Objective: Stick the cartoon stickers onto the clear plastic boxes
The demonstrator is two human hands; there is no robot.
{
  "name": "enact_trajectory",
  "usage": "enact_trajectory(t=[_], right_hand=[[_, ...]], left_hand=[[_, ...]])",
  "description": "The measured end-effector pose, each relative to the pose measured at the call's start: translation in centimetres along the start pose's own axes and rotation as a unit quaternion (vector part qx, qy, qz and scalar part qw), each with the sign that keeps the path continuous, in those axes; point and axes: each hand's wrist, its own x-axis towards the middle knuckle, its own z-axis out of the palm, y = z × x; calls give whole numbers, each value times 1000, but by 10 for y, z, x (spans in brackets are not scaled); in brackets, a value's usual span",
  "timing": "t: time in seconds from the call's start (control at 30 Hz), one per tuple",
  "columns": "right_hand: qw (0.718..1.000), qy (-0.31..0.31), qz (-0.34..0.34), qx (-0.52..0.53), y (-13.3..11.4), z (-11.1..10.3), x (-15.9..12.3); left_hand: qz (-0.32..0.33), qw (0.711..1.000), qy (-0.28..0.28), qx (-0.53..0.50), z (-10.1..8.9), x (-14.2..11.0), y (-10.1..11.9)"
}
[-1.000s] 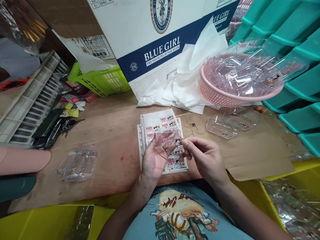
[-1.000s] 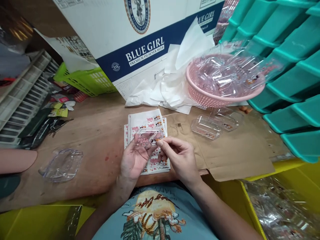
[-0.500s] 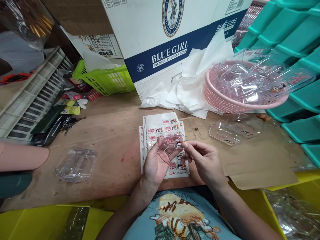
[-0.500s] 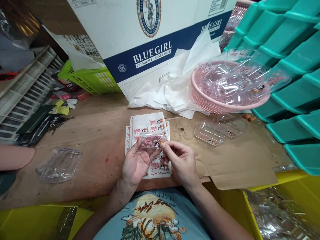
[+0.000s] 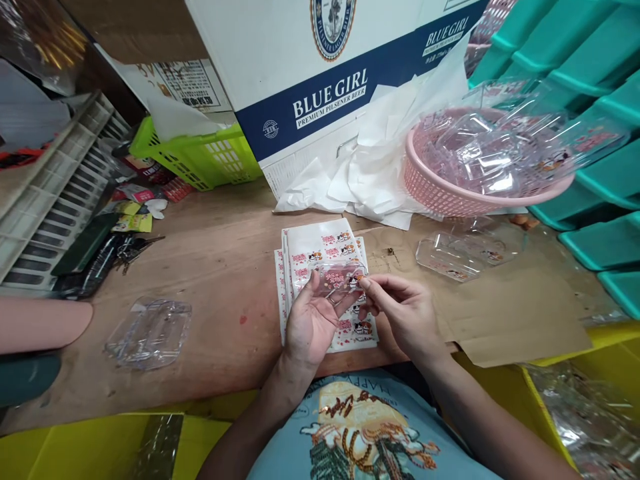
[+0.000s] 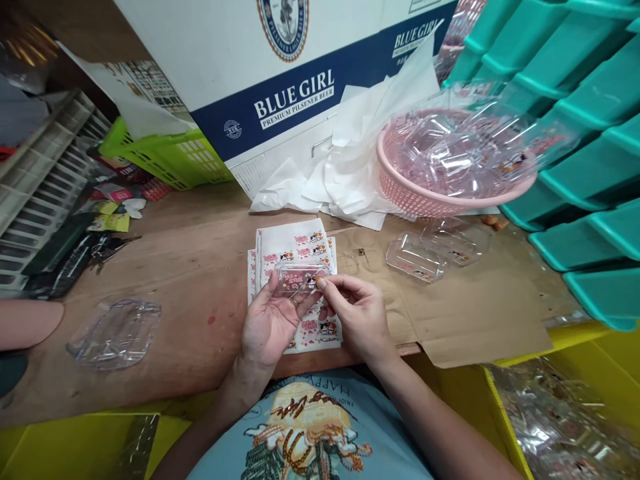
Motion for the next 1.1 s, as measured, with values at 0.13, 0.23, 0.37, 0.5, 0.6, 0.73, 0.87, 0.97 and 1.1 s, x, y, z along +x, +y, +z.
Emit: enact_trajectory(t=[0.13, 0.23, 0.37, 0.5, 0.6, 0.73, 0.87, 0.97, 1.1], right_hand=[[1000, 2, 1, 8, 3, 0, 1], [1000, 5, 9, 18, 5, -1, 2], [999, 10, 23, 31, 10, -1, 3], [999, 11, 15, 28, 13, -1, 3], [1000, 9, 6, 24, 13, -1, 3], [1000, 12, -13, 16, 16, 0, 4], [999, 21, -48, -11, 19, 1, 4], [998, 21, -60, -13, 21, 2, 4], [998, 10, -65, -14, 21, 3, 3]], left_hand=[[4, 1000, 8, 9, 2, 0, 0], [1, 1000, 17, 8, 1, 1, 0], [5, 1000, 14, 0, -1, 2, -1], [8, 1000, 28, 6, -1, 2, -1], [14, 999, 31, 8, -2, 2, -1], [14, 999, 29, 5, -3, 3, -2], [28, 999, 25, 3, -1, 2, -4], [56, 998, 24, 21, 1, 1, -7], [80, 995, 37, 49, 0, 1, -12]])
